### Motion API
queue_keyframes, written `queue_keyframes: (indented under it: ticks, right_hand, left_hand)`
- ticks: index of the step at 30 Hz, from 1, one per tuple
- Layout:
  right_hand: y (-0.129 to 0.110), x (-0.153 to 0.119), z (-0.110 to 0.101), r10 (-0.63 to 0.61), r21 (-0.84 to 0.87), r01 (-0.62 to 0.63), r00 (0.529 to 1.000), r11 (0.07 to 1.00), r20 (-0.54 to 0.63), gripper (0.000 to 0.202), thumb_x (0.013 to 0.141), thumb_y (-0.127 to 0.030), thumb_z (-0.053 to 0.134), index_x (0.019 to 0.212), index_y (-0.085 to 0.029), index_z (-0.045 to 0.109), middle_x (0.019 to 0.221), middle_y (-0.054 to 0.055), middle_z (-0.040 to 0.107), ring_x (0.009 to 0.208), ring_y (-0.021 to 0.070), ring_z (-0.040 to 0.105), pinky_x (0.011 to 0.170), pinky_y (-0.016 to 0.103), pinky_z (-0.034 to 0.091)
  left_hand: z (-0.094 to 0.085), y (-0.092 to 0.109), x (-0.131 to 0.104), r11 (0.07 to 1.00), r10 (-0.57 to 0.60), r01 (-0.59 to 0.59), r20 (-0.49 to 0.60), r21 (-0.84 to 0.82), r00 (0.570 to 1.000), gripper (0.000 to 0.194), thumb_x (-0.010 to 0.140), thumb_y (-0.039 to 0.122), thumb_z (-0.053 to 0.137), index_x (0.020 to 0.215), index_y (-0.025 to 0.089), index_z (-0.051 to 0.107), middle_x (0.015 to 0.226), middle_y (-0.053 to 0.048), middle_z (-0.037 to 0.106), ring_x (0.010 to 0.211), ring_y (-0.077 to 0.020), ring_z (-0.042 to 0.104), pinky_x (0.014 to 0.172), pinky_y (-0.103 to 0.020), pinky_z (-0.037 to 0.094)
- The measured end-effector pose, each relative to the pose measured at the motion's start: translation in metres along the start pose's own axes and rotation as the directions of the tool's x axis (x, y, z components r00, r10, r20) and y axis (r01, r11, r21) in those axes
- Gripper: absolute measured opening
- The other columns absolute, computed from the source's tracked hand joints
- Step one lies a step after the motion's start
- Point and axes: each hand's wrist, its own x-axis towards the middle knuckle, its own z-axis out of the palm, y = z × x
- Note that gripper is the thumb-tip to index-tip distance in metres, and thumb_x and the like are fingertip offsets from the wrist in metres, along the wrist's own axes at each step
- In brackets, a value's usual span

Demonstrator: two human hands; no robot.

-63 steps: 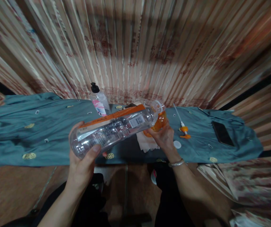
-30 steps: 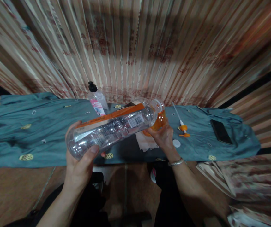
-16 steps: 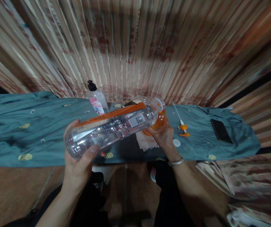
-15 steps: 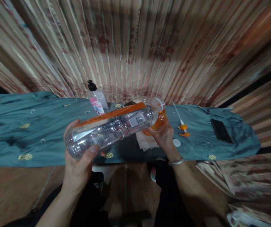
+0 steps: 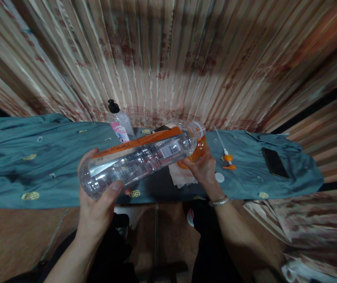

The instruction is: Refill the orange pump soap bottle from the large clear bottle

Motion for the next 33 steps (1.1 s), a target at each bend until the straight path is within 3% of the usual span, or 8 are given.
queue_keyframes:
  ticks: [5,10,14,19,24,33]
  right_hand:
    - [0.000,0.000,-0.001,0.016,0.020,-0.016,1.000,1.000,-0.006,0.070,0.073,-0.060,0.089,0.128,-0.024,0.067,0.115,0.017,0.089,0.100,0.0394,0.088,0.081,0.046,0.070]
    - [0.002,0.000,0.001,-0.004,0.008,0.004,1.000,1.000,-0.012,0.073,0.074,-0.062,0.089,0.129,-0.021,0.067,0.118,0.021,0.088,0.100,0.0388,0.087,0.081,0.044,0.069]
    - [-0.001,0.000,0.000,0.002,0.007,-0.002,1.000,1.000,-0.010,0.074,0.074,-0.064,0.089,0.130,-0.020,0.067,0.117,0.021,0.088,0.098,0.0396,0.087,0.080,0.046,0.069]
    - [-0.008,0.000,-0.005,0.071,-0.027,-0.069,0.996,0.997,0.059,0.075,0.075,-0.060,0.087,0.134,-0.019,0.066,0.120,0.020,0.087,0.107,0.0402,0.087,0.091,0.048,0.068]
    - [-0.006,0.000,-0.004,0.039,0.018,-0.040,0.999,0.999,0.020,0.072,0.073,-0.060,0.088,0.129,-0.022,0.065,0.117,0.021,0.088,0.104,0.0419,0.087,0.086,0.049,0.069]
    - [0.001,0.000,0.000,0.003,0.047,-0.002,1.000,0.999,-0.013,0.069,0.074,-0.062,0.088,0.129,-0.024,0.067,0.117,0.018,0.088,0.103,0.0402,0.087,0.083,0.047,0.070]
  left_hand:
    - [0.004,0.002,0.000,0.999,-0.032,0.031,-0.040,-0.010,0.999,0.070,0.064,0.038,0.110,0.128,0.031,0.082,0.111,-0.001,0.074,0.077,-0.0182,0.077,0.048,-0.021,0.061]
    - [0.002,0.002,0.001,0.998,-0.054,0.055,-0.053,0.012,0.997,0.066,0.061,0.042,0.110,0.119,0.027,0.084,0.110,-0.004,0.074,0.078,-0.0209,0.077,0.047,-0.023,0.062]
    - [0.003,0.003,0.001,0.999,-0.037,0.038,-0.049,0.013,0.998,0.068,0.064,0.040,0.110,0.125,0.029,0.083,0.110,-0.003,0.076,0.082,-0.0198,0.076,0.052,-0.022,0.064]
    - [0.003,0.003,0.001,1.000,-0.019,0.019,-0.016,-0.005,1.000,0.066,0.065,0.038,0.109,0.124,0.028,0.083,0.105,-0.001,0.075,0.070,-0.0172,0.074,0.046,-0.022,0.060]
    - [0.003,0.003,0.000,0.999,-0.043,0.042,-0.030,-0.013,0.999,0.075,0.064,0.036,0.109,0.134,0.033,0.080,0.107,-0.001,0.075,0.072,-0.0185,0.075,0.045,-0.022,0.060]
    - [0.001,0.000,0.000,1.000,0.018,-0.018,0.011,0.025,1.000,0.066,0.072,0.040,0.106,0.131,0.032,0.077,0.112,-0.002,0.072,0.078,-0.0184,0.074,0.053,-0.024,0.064]
